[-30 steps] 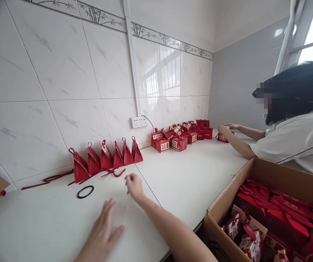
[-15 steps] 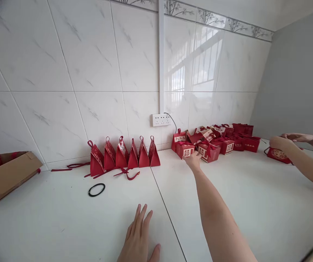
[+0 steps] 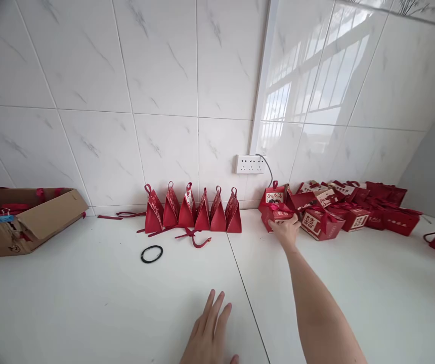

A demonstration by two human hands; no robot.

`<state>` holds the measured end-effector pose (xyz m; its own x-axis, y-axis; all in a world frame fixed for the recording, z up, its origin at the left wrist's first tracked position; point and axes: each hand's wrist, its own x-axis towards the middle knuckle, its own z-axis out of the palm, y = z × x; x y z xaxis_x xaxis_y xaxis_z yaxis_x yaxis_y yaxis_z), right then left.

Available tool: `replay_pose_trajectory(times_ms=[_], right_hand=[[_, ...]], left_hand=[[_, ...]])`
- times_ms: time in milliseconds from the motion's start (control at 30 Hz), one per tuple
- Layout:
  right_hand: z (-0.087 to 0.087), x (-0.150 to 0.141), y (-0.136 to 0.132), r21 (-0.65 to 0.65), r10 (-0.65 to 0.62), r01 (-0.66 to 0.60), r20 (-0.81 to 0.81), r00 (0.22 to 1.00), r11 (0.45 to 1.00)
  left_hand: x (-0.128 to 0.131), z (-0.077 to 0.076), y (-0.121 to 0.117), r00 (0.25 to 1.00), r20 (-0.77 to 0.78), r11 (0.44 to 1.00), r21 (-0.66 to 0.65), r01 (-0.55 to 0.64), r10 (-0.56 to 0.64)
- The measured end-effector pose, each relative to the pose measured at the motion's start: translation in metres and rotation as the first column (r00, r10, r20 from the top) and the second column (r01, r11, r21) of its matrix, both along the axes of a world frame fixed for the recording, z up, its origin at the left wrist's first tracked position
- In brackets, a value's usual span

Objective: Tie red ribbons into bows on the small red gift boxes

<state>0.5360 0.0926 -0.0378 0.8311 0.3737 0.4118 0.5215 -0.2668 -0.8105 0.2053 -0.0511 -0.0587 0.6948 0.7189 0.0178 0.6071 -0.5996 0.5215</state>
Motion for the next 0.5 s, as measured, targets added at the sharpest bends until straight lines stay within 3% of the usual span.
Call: replay_pose_trajectory(times_ms=[100, 233, 300, 367, 433, 467, 500], right_hand=[[-0.001, -0.032, -0.028, 0.048, 0.008, -0.005, -0.055, 0.998, 0.999], [0.002, -0.088, -0.067, 0.169, 0.002, 0.013, -0.089, 0.996, 0.986], [0.006, -0.121, -0.084, 0.238, 0.061, -0.041, -0.078, 0.995, 0.97], [0.013, -0.155, -0.099, 0.288, 0.179, -0.16, -0.041, 0.983, 0.944], [0.024, -0.188, -0.113, 0.33, 0.441, -0.417, 0.002, 0.897, 0.847], [0.031, -0.203, -0.119, 0.331, 0.61, -0.58, 0.017, 0.793, 0.744], [0.039, -0.217, -0.125, 0.319, 0.768, -0.733, 0.025, 0.64, 0.601]], left_hand=[[-0.005, 0.021, -0.002, 0.999, -0.01, 0.993, -0.116, 0.032, -0.034], [-0.009, 0.018, -0.004, 0.964, 0.258, 0.987, -0.16, -0.023, 0.064], [-0.012, 0.012, 0.0, 0.873, 0.456, 0.962, -0.267, -0.048, 0.17], [-0.019, 0.012, 0.011, 0.696, 0.632, 0.91, -0.408, -0.075, 0.341], [-0.037, 0.018, 0.029, 0.494, 0.723, 0.859, -0.5, -0.108, 0.483], [-0.05, 0.024, 0.039, 0.417, 0.749, 0.849, -0.511, -0.132, 0.516], [-0.066, 0.031, 0.05, 0.367, 0.771, 0.851, -0.502, -0.152, 0.521]])
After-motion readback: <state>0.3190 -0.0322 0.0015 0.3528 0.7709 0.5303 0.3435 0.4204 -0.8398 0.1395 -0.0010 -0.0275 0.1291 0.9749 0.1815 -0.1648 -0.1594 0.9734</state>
